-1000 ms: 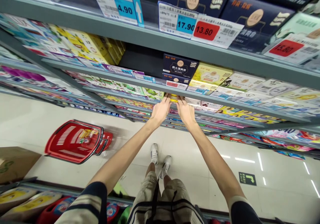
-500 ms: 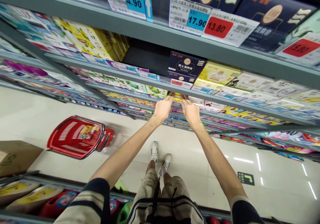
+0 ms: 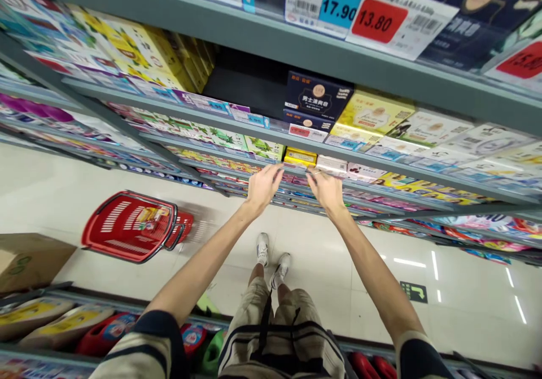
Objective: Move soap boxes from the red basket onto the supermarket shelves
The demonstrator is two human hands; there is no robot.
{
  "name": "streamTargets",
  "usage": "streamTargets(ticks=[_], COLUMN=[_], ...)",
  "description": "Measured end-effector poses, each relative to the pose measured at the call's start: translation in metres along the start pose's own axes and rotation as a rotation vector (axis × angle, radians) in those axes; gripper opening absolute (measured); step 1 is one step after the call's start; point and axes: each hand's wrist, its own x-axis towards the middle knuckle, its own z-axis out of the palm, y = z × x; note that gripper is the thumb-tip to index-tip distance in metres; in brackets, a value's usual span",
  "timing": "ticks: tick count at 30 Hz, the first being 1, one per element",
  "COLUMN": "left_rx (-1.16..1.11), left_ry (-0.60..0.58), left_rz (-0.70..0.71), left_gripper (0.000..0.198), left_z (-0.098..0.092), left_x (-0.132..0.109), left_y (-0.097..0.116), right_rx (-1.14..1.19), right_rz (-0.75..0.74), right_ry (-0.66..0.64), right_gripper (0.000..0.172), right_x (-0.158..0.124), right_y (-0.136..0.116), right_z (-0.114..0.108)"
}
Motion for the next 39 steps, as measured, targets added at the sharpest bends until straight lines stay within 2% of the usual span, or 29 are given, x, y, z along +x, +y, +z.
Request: streamTargets(ticks=[3, 6, 13, 18, 24, 29, 32, 34, 36, 37, 39], left_rx=[0.035, 0.062, 0.075, 0.059, 0.166, 0.211, 0.196, 0.133, 0.082, 0.076, 0.106], left_ry=[-0.046, -0.084, -0.076, -0.002, -0.126, -0.128, -0.143, -0.127, -0.156, -0.204, -0.373], left_rz=[-0.012, -0.025, -0.028, -0.058, -0.066, -0.082, -0.082, -0.099, -0.19, -0.259, -0.406], left_gripper=[0.036, 0.034, 0.025, 0.037, 0.045, 0.045, 0.049, 0.057, 0.06, 0.056, 0.043], left_z=[0.007, 0.012, 0.011, 0.009, 0.008, 0.006, 0.006, 0.004, -0.004, -0.012, -0.033], left_x=[0.01, 0.021, 0.026, 0.021, 0.019, 0.023, 0.023, 0.012, -0.016, -0.037, -0.087], left_y=[-0.007, -0.006, -0.004, 0.001, 0.005, 0.008, 0.013, 0.014, 0.01, 0.006, -0.002], right_rx=[-0.035, -0.057, -0.061, 0.034, 0.053, 0.061, 0.147, 0.218, 0.275, 0.291, 0.295], right_rz=[0.043, 0.052, 0.025, 0.13, 0.12, 0.105, 0.116, 0.098, 0.103, 0.125, 0.196], right_ry=[-0.054, -0.052, -0.027, 0.097, 0.09, 0.079, 0.119, 0.147, 0.147, 0.132, 0.057], right_gripper=[0.038, 0.039, 0.04, 0.043, 0.042, 0.044, 0.045, 0.048, 0.049, 0.049, 0.05], right_x=[0.005, 0.01, 0.012, 0.003, 0.002, 0.0, -0.002, -0.01, -0.03, -0.045, -0.083], right_y=[0.001, -0.001, -0.007, -0.006, -0.003, -0.001, 0.001, 0.0, -0.004, -0.009, -0.021], right_z=[0.006, 0.01, 0.011, 0.01, 0.011, 0.01, 0.008, 0.01, 0.015, 0.017, 0.017])
